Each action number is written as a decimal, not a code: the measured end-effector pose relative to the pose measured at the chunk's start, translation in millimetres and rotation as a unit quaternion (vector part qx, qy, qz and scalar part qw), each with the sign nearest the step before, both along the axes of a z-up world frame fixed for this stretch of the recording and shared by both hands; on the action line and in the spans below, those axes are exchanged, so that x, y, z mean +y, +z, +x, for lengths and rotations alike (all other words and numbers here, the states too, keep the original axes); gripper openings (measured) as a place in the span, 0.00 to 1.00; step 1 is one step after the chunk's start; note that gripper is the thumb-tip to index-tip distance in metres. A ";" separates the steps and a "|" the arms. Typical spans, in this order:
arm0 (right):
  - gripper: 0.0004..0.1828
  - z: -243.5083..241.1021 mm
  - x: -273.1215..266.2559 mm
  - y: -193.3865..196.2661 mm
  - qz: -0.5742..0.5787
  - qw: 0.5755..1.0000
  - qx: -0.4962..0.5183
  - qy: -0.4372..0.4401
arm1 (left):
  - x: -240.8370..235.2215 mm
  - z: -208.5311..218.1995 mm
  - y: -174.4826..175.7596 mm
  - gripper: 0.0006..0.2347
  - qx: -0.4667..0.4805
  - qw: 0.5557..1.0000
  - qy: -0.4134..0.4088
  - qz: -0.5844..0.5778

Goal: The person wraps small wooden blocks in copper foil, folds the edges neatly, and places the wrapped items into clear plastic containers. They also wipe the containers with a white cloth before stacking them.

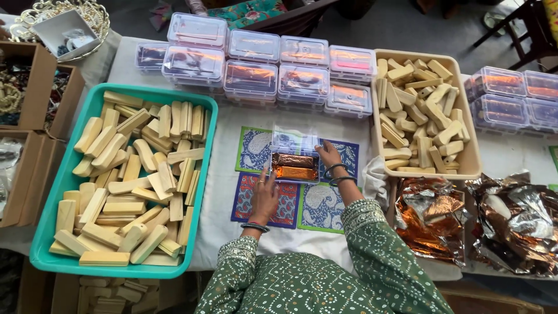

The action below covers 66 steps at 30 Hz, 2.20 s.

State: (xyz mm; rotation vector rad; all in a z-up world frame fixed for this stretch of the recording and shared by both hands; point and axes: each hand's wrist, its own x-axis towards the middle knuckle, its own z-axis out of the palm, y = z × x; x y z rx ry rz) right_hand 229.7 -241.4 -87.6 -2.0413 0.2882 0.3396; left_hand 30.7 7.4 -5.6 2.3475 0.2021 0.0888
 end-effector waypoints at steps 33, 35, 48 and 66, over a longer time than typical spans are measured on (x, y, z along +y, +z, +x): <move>0.28 11.9 -2.0 -11.3 0.244 0.959 0.054 -0.130 | -11.2 16.3 -24.4 0.15 0.114 0.972 -0.058 0.198; 0.27 2.8 -1.4 10.4 0.259 0.956 0.040 -0.131 | -11.1 15.8 -22.8 0.16 0.121 0.972 -0.057 0.195; 0.32 -95.1 -34.1 53.4 0.035 0.981 -0.127 0.139 | 19.4 2.5 -65.8 0.20 -0.080 0.983 0.060 -0.157; 0.40 -137.6 -6.6 -5.6 0.159 0.986 -0.036 -0.047 | 6.3 -2.7 4.2 0.23 0.045 0.995 -0.057 0.067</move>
